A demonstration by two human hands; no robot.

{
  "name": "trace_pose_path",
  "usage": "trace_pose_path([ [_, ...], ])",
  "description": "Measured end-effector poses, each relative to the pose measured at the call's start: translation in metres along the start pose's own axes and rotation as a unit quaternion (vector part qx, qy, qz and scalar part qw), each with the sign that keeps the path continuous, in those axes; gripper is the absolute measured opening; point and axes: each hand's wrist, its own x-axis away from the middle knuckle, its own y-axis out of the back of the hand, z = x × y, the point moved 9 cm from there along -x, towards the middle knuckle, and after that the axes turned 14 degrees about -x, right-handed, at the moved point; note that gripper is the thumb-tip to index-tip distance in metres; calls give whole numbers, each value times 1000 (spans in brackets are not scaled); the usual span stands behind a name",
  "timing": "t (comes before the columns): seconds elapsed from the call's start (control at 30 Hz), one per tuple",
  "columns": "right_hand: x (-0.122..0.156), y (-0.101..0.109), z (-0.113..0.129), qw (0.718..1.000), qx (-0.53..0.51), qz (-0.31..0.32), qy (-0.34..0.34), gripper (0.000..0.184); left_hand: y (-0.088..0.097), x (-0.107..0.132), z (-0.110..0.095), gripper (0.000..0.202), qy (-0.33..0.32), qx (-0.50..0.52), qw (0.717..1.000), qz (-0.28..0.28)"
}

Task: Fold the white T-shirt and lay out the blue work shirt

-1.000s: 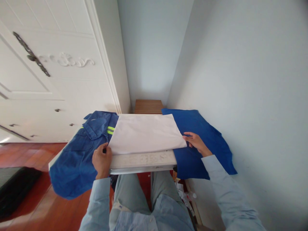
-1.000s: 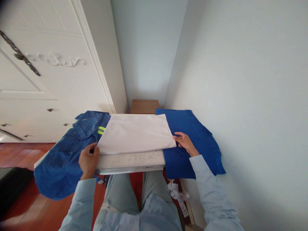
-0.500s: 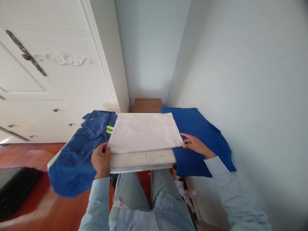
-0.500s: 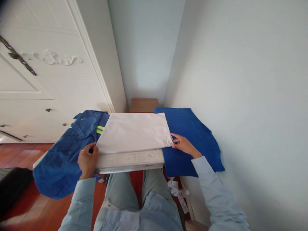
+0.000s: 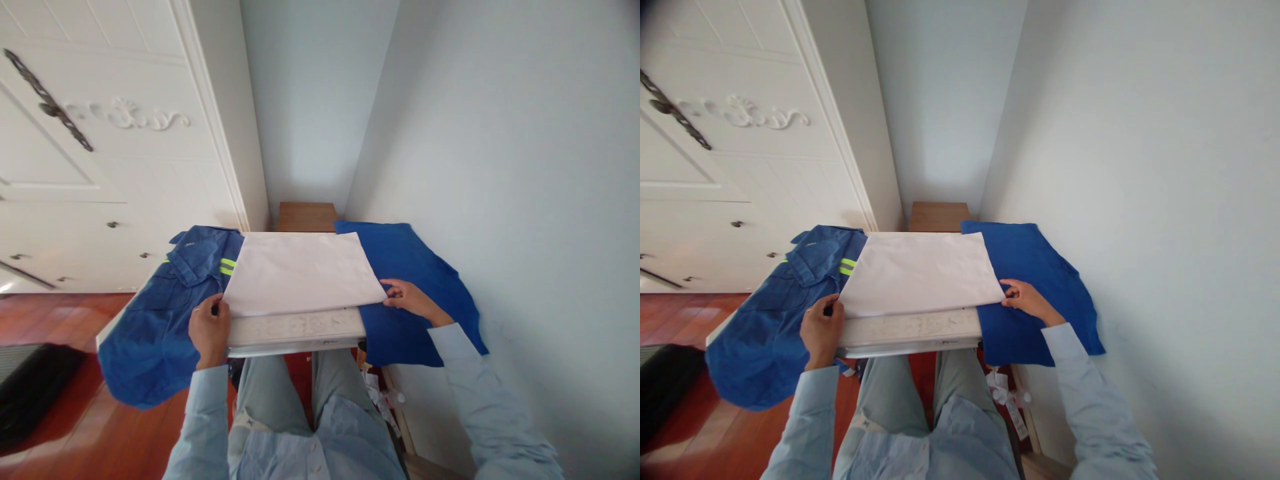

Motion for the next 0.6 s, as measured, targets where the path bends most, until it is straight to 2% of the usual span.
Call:
trace_pose_path([
  [0.1,-2,5,3,1000,20,-14,6,71,0,1,0,35,-2,3,1000,-7],
  [0.17,-2,12,13,996,59,-55,30,64,1,1,-1,36,-8,3,1000,-12],
  [0.23,-3,16,32,986,110,-104,70,58,1,0,-3,36,-24,0,1000,-15],
  [0.3,-3,9,56,972,150,-135,119,52,1,-1,-6,36,-48,-4,999,-16],
  [0.4,-7,-30,89,957,176,-119,198,47,1,-1,-9,37,-72,-8,997,-12],
  [0.47,-11,-68,102,945,204,-61,246,48,1,-2,-9,39,-75,-9,997,-9],
  [0.53,-15,-105,98,934,241,25,262,54,1,-1,-8,40,-74,-7,997,-6],
  [0.6,-18,-126,80,929,265,89,243,64,0,-1,-7,40,-73,-4,997,-2],
])
